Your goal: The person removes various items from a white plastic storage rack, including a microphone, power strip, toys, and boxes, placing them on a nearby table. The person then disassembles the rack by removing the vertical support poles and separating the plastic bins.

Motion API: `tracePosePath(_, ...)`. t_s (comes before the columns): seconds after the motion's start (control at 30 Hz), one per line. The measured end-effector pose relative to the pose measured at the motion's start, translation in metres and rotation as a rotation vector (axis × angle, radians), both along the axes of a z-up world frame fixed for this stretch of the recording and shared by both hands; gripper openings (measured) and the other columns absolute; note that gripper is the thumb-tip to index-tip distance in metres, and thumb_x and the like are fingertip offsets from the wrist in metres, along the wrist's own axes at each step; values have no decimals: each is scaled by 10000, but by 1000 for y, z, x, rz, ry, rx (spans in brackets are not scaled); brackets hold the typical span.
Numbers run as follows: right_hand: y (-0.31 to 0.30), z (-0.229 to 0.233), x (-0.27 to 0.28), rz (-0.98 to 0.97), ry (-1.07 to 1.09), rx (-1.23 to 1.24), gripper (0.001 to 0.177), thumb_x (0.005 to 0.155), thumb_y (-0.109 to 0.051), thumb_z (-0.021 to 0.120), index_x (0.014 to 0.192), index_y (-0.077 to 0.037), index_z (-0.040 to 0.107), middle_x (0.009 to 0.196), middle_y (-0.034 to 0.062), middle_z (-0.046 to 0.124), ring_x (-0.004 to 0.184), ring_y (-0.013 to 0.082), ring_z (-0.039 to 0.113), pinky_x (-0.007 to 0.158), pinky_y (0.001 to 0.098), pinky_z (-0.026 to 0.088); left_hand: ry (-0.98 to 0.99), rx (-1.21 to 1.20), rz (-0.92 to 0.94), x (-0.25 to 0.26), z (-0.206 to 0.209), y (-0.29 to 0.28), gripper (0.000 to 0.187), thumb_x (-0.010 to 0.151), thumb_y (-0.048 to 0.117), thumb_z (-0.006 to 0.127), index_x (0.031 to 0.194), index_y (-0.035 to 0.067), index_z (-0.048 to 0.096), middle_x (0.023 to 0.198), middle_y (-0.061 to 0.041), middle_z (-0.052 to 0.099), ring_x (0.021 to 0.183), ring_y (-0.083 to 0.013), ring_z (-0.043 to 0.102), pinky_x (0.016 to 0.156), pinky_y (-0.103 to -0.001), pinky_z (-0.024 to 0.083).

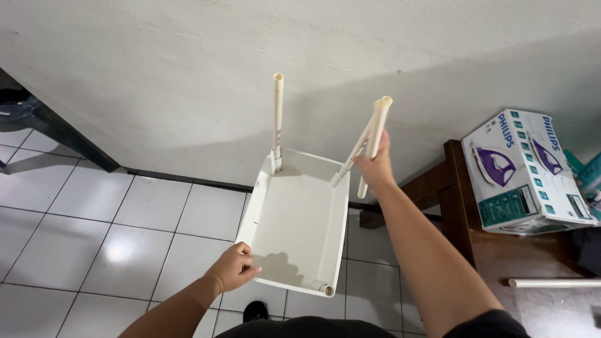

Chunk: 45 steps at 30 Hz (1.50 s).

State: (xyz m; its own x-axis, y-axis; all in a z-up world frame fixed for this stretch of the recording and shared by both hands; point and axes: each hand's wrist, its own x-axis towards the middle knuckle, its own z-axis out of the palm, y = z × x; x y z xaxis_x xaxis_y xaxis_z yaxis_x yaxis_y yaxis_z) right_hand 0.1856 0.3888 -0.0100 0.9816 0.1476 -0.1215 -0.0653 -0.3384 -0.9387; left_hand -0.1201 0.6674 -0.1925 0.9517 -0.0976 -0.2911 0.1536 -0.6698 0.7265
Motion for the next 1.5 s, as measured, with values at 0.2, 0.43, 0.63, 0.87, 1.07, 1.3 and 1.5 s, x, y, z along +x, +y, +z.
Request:
tracePosePath(0.2,-40,-10,20,-67,46,3,967,876,-22,624,1619,-267,55,1574,142,346,1386,297,449,1102,465,430,9,30,-16,4,8,-1,385,877,320,720,636,38,615,1041,-32,572,710,-146,597,724,-321,545)
tracePosePath(0.43,-28,-2,24,43,49,-21,766,876,-107,647,1528,-206,257,1452,106,491,1323,285,499,1034,478,434,-21,72,-16,18,-2,11,330,846,236,719,620,18,617,1041,-45,595,773,-182,624,737,-330,552)
tracePosePath(0.63,-29,6,12,24,44,-132,466,938,-172,649,1371,-122,484,1242,98,596,1218,243,570,1013,445,479,-46,302,-69,39,-3,38,220,838,201,687,701,32,650,1068,-82,599,899,-243,643,813,-368,548)
tracePosePath(0.87,-51,-6,-17,-84,-18,-195,367,949,-159,658,1275,-83,509,1099,101,643,993,208,642,871,408,546,44,467,-28,61,14,59,154,897,249,649,941,102,668,1119,-82,595,1043,-250,638,893,-389,556)
tracePosePath(1.07,-72,-12,-53,-75,5,-225,196,932,-189,682,1108,-102,677,926,61,681,846,177,646,785,381,549,252,537,56,76,37,60,177,918,254,640,1026,118,672,1214,-46,590,1098,-257,638,941,-399,560)
tracePosePath(1.3,-87,-9,-78,10,104,-232,214,922,-225,690,1103,-109,693,913,41,700,836,144,663,813,357,555,101,471,88,114,43,-9,331,873,312,743,1165,182,659,1306,-69,619,1180,-276,629,1027,-420,526)
tracePosePath(1.5,-97,-27,-70,114,179,-216,197,909,-207,687,1093,-137,680,929,27,691,820,156,649,793,380,563,-64,87,-59,157,44,-140,577,879,248,726,1410,185,509,1489,-103,494,1336,-299,535,1123,-398,434)
